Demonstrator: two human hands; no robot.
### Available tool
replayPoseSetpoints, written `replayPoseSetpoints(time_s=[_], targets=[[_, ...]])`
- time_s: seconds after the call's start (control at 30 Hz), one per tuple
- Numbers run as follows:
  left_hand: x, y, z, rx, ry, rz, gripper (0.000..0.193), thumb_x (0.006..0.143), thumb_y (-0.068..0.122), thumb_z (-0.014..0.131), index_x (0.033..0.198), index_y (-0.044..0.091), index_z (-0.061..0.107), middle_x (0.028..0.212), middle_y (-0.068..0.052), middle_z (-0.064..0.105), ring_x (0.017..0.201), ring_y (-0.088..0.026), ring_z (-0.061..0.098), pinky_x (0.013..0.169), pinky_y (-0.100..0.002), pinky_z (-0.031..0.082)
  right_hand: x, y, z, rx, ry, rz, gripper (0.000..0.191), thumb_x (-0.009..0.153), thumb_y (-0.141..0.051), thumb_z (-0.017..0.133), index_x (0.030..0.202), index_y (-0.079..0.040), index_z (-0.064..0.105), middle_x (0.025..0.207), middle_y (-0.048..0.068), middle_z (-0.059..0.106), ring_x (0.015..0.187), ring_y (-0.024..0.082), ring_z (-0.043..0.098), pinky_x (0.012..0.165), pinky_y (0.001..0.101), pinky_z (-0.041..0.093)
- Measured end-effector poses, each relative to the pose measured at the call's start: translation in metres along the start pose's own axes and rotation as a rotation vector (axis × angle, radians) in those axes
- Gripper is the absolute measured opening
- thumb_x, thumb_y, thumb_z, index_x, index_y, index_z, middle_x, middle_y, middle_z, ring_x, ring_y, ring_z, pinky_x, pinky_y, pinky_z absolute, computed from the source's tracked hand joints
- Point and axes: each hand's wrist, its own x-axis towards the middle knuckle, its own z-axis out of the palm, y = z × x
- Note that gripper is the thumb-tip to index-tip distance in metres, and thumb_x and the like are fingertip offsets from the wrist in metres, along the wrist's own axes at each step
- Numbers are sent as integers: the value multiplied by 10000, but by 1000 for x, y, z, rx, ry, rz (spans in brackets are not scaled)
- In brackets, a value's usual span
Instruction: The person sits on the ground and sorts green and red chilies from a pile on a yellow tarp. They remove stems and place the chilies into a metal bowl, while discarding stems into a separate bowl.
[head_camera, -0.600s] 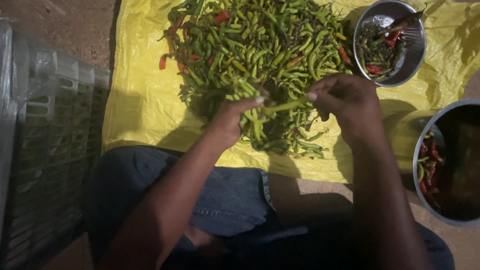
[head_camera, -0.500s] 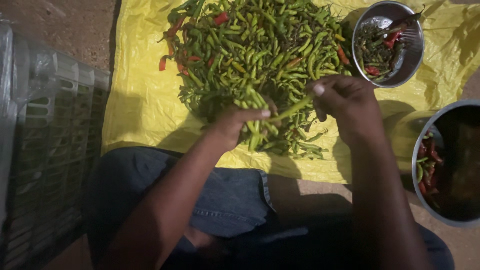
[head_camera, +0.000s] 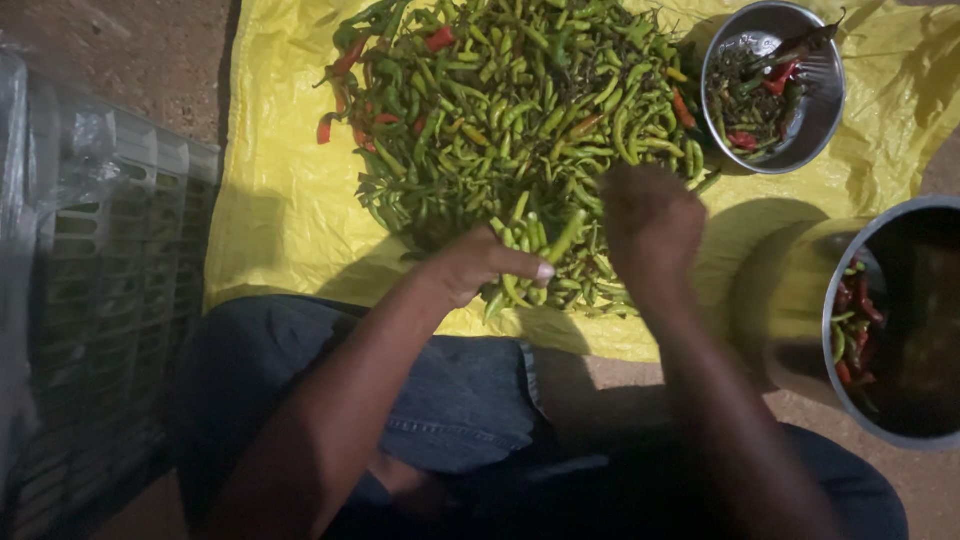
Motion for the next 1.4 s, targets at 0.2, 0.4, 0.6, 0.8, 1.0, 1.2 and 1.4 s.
replayPoseSetpoints(time_s=[0.2,0.4,0.6,0.8,1.0,1.2,1.4], targets=[[0,8,-17,-165,9,143,490,700,117,873,1157,27,724,1078,-69,759,1004,-207,702,937,-359,540,22,21,13,196,-189,532,406,1046,-366,710,855,-8,722,682,101,621,569,234,556,560,386,429],[17,7,-43,-174,208,172,535,711,91,864,1195,44,639,1011,-85,697,912,-226,708,821,-371,586,32,7,51,1021,-310,801,541,1039,-508,534,1127,13,646,932,107,671,758,196,617,650,353,515],[34,-1,-70,-398,264,228,455,755,112,804,1188,58,678,1049,-102,731,960,-225,713,829,-363,588,35,-44,87,1020,-479,687,750,1028,-571,449,1531,-16,409,1356,249,506,1156,357,510,913,447,480],[48,-6,-71,-559,479,190,495,811,186,785,1268,83,627,1108,-90,683,989,-236,668,822,-406,557,31,-71,129,931,-381,607,789,1006,-438,547,1608,-40,229,1602,234,368,1480,370,410,1172,451,395],[-45,39,-44,-1011,197,241,585,978,569,601,1334,105,579,1229,-80,641,1131,-248,628,1012,-419,516,18,-138,105,460,-122,288,747,926,-241,786,1513,10,397,1514,266,446,1430,426,450,1194,471,373],[-82,43,-28,-1090,7,291,768,973,712,427,1378,73,564,1328,-92,640,1246,-264,594,1121,-440,444,-9,-140,94,453,13,74,687,886,-125,804,1452,11,438,1474,245,477,1399,422,482,1174,468,416],[-101,51,-39,-1024,-6,256,979,903,843,342,1415,31,536,1378,-120,610,1276,-283,577,1136,-460,410,0,-150,92,362,37,68,641,871,-122,797,1409,-2,470,1354,218,559,1248,396,589,1023,445,523]])
